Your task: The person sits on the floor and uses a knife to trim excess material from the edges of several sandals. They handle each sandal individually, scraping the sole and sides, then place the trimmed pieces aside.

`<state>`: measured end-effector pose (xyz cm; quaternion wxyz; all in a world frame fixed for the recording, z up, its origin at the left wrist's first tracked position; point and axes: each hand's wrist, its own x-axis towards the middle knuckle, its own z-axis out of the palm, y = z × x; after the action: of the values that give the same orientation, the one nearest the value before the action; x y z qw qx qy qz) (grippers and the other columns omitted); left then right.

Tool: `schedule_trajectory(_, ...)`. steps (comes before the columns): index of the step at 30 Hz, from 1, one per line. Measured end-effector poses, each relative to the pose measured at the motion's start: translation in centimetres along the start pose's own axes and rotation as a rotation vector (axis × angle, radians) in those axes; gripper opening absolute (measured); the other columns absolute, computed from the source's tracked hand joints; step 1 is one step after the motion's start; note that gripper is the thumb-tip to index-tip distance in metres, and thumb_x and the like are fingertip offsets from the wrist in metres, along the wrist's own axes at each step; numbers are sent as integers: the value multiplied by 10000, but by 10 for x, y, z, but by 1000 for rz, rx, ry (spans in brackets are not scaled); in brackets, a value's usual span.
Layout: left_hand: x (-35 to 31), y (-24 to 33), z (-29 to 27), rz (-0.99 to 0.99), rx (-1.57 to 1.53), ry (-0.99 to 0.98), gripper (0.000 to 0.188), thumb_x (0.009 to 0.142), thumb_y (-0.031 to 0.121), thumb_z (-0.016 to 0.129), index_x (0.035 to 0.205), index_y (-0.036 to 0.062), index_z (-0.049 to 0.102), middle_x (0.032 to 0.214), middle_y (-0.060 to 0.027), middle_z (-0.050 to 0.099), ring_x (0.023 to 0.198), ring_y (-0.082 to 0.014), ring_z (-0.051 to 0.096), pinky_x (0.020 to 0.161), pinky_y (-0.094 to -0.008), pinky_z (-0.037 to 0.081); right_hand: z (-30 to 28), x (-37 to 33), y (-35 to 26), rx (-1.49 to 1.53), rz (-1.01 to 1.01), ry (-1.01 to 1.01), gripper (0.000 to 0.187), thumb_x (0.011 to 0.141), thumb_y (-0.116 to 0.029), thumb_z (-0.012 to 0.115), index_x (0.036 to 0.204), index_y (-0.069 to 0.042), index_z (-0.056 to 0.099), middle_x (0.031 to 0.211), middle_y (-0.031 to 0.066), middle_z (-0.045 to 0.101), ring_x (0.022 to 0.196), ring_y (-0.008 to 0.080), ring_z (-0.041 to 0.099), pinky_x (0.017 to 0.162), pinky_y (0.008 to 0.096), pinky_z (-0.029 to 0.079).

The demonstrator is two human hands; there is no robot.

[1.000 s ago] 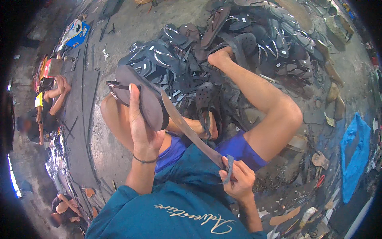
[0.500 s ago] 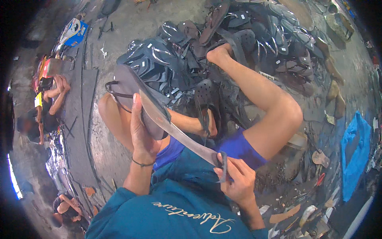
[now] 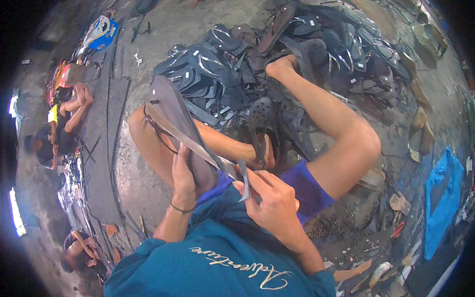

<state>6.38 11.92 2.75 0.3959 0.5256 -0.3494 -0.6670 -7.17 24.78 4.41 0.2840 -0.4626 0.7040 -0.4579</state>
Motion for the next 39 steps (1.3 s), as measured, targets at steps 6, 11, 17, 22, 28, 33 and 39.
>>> schedule_trajectory(6, -7, 5, -10, -68, 19, -237, 405, 968, 357, 578, 1147, -6, 570, 995, -85, 653, 869, -146, 637, 756, -307, 540, 28, 34, 19, -33, -198, 53, 400, 775, 45, 658, 1174, 14, 643, 836, 136, 635, 602, 214, 603, 547, 305, 484)
schedule_trajectory(11, -10, -2, -17, -97, -37, -168, 458, 951, 440, 555, 1071, -2, 572, 817, -84, 630, 667, -155, 626, 611, -290, 531, 53, 63, 22, 69, -268, 109, 416, 769, 24, 660, 1183, -7, 645, 847, 130, 637, 622, 231, 608, 576, 303, 495)
schedule_trajectory(17, -27, -13, -18, -72, 66, -124, 492, 921, 502, 571, 969, 13, 542, 738, -104, 617, 568, -188, 617, 506, -316, 536, 77, 135, 35, 265, 99, 14, 204, 949, -129, 605, 1107, -12, 658, 718, 25, 621, 556, 105, 539, 494, 265, 420)
schedule_trajectory(22, -18, -20, -25, -37, 40, -182, 455, 920, 457, 591, 995, 11, 549, 763, -101, 619, 585, -189, 621, 515, -324, 538, 65, 157, 11, 1002, 135, 283, 429, 1045, -407, 388, 973, -25, 570, 632, 36, 524, 498, 85, 491, 434, 215, 382)
schedule_trajectory(28, -12, -23, -25, -82, 54, -173, 318, 954, 293, 591, 1092, 6, 581, 891, -54, 639, 778, -141, 632, 685, -279, 529, 74, 166, -28, 993, -213, 271, 444, 1052, -404, 321, 847, -42, 475, 580, 7, 456, 447, 58, 423, 409, 206, 340)
schedule_trajectory(33, -10, -11, -17, -149, -7, -180, 275, 961, 196, 604, 1139, -14, 592, 1002, -32, 647, 887, -103, 611, 779, -277, 511, 74, 125, -18, 864, -118, 216, 604, 1030, -530, 235, 714, -50, 424, 534, 40, 423, 418, 94, 386, 404, 222, 341)
schedule_trajectory(39, 17, 0, -16, -174, 182, -75, 249, 938, 214, 650, 1067, 3, 626, 939, -20, 657, 814, -94, 619, 734, -239, 505, 64, 66, 1, 947, 102, 31, 280, 1020, -263, 492, 972, 5, 554, 647, -4, 528, 544, 41, 485, 468, 214, 385)
